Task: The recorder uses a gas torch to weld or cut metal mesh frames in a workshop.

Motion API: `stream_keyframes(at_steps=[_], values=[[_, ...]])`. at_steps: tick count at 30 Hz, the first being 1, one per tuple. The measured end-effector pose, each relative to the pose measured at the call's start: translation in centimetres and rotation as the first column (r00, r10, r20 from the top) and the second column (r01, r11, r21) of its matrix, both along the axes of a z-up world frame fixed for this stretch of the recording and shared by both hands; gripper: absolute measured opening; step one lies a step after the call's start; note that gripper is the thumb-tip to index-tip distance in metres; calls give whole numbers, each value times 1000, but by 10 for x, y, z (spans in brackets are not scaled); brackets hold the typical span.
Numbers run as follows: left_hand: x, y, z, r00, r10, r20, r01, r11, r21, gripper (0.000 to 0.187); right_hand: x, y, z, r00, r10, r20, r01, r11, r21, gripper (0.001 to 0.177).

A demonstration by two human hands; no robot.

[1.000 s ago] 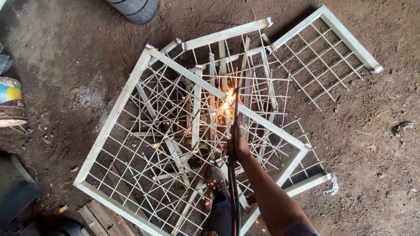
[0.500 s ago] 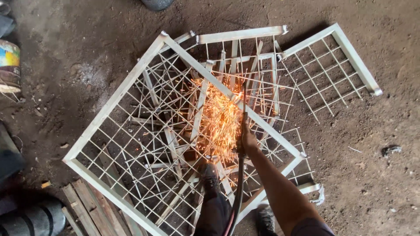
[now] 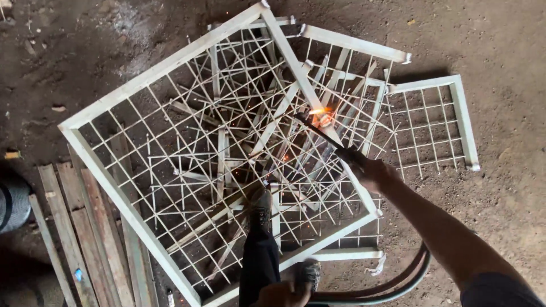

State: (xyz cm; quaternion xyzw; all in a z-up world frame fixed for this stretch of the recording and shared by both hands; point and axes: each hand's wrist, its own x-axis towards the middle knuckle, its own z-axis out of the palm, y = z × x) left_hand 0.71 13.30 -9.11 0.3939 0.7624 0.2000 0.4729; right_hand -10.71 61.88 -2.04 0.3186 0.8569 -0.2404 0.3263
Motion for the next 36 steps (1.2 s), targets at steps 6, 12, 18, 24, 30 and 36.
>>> stream_keyframes(at_steps=[6,12,18,24,30,36], values=[[-51,110,109,826,506,-248,-416,844,339,41,4,5,-6,935,245,255,-271,960,71,66],[-28,113,79,928,336,-160,-353,930,-98,56,10,16,-37,922,210,326,-275,947,168,72],[-21,110,60,858,443,-261,-437,895,87,49,3,13,-42,914,213,345,-290,938,188,75],[-17,113,47,919,349,-185,-376,916,-138,58,4,14,-42,915,209,345,-282,943,178,75],[-26,113,54,921,348,-173,-369,924,-102,57,4,13,-43,922,184,342,-253,953,168,73],[-30,113,55,904,355,-240,-369,929,-16,58,3,15,-48,897,204,391,-301,931,205,78]])
